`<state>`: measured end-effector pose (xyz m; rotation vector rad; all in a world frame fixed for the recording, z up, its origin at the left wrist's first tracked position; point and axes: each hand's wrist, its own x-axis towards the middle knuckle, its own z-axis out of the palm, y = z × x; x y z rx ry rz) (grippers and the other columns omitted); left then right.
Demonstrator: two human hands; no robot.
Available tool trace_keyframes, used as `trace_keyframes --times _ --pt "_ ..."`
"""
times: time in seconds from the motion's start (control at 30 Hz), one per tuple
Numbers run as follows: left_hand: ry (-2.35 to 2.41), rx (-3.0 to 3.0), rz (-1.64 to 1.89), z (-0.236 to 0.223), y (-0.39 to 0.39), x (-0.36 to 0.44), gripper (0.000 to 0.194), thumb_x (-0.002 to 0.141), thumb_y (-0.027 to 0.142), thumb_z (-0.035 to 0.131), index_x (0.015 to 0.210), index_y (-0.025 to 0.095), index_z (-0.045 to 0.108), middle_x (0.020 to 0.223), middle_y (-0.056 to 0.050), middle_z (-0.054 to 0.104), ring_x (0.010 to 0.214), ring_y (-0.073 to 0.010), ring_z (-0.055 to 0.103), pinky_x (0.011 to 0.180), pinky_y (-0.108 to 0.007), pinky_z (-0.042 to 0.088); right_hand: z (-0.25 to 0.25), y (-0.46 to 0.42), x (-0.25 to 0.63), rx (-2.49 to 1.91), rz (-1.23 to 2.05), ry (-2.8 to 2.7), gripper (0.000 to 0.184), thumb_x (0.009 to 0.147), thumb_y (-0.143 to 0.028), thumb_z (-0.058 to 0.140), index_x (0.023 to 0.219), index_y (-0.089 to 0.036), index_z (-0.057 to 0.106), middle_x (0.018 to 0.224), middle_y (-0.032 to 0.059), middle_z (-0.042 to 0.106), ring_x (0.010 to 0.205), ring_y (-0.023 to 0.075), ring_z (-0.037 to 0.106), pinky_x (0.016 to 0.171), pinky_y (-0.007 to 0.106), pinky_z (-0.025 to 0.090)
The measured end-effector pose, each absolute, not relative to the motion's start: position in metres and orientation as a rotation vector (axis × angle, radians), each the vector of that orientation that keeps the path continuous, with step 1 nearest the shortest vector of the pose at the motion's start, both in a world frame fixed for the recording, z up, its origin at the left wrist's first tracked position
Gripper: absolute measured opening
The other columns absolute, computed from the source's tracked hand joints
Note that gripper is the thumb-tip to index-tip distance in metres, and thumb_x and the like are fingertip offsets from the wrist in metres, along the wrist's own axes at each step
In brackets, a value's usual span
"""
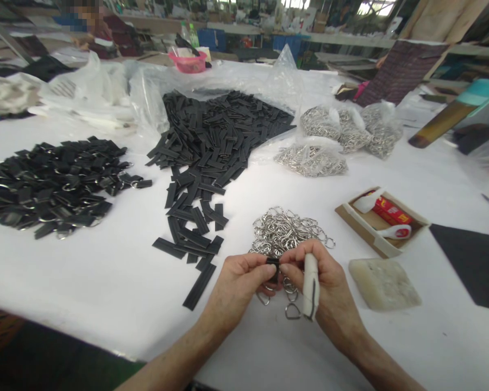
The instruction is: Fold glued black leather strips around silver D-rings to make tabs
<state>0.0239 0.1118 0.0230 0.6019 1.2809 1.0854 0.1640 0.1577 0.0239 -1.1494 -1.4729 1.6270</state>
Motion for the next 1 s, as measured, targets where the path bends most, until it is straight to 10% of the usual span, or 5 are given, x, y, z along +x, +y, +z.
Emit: trace_keyframes --times 1.0 --pt "1.327 0.387 1.605 0.019 0.033 0.028 0.009 0.072 0.021 0.067 0.066 0.015 0.070 0.066 0.000 0.066 0.064 -0.0112 0.055 0.066 -0.022 0.043 0.026 0.108 0.145 -1.090 1.344 -2.030 0.013 0.078 -0.029 0.061 0.087 -0.024 0.053 0.074 -0.0035 0.056 0.066 0.0141 0.052 0.057 0.025 0.041"
